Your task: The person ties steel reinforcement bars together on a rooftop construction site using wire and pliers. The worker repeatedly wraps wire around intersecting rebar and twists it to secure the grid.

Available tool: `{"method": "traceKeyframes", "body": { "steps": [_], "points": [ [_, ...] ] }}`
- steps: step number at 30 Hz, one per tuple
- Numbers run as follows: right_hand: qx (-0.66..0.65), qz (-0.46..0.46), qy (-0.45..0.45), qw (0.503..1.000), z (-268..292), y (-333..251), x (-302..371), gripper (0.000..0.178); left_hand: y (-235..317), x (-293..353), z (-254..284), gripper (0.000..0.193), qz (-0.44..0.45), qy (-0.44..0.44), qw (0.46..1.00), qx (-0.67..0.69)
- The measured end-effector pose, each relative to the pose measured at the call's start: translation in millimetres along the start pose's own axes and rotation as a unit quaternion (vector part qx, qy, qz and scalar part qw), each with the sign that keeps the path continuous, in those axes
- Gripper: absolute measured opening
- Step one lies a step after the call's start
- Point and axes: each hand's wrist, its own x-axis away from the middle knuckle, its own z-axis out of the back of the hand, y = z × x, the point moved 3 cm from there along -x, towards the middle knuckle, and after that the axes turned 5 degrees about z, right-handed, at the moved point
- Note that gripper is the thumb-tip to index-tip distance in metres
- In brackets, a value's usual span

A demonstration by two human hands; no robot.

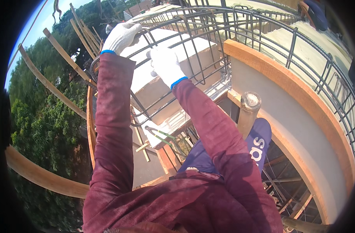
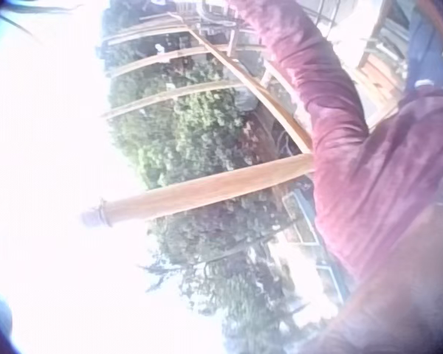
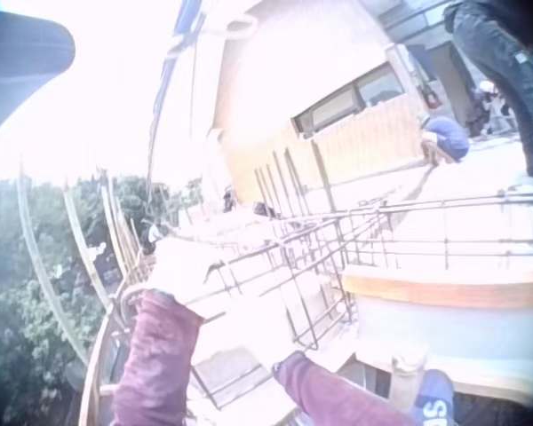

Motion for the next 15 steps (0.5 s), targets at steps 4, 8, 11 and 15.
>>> {"method": "traceKeyframes", "body": {
  "steps": [4, 8, 11, 15],
  "points": [
    [0.036, 0.016, -0.009, 0.999, -11.5, -20.0, 7.0, 0.028, -3.9, -3.6, -1.1, 0.039, -0.034, 0.047, 0.997, 0.042],
    [0.155, 0.076, -0.024, 0.985, -3.1, -17.3, -3.8, 0.026, 5.1, -6.5, -2.3, 0.039, -0.090, 0.112, 0.984, 0.108],
    [0.354, 0.231, 0.007, 0.906, 16.6, -24.5, -6.9, 0.027, 16.8, -4.1, -6.2, 0.033, -0.111, 0.120, 0.980, 0.111],
    [0.547, 0.337, 0.035, 0.766, 22.2, -45.6, -7.2, 0.030, 10.3, 4.3, -1.6, 0.033, -0.157, 0.086, 0.977, 0.111]
  ]
}}
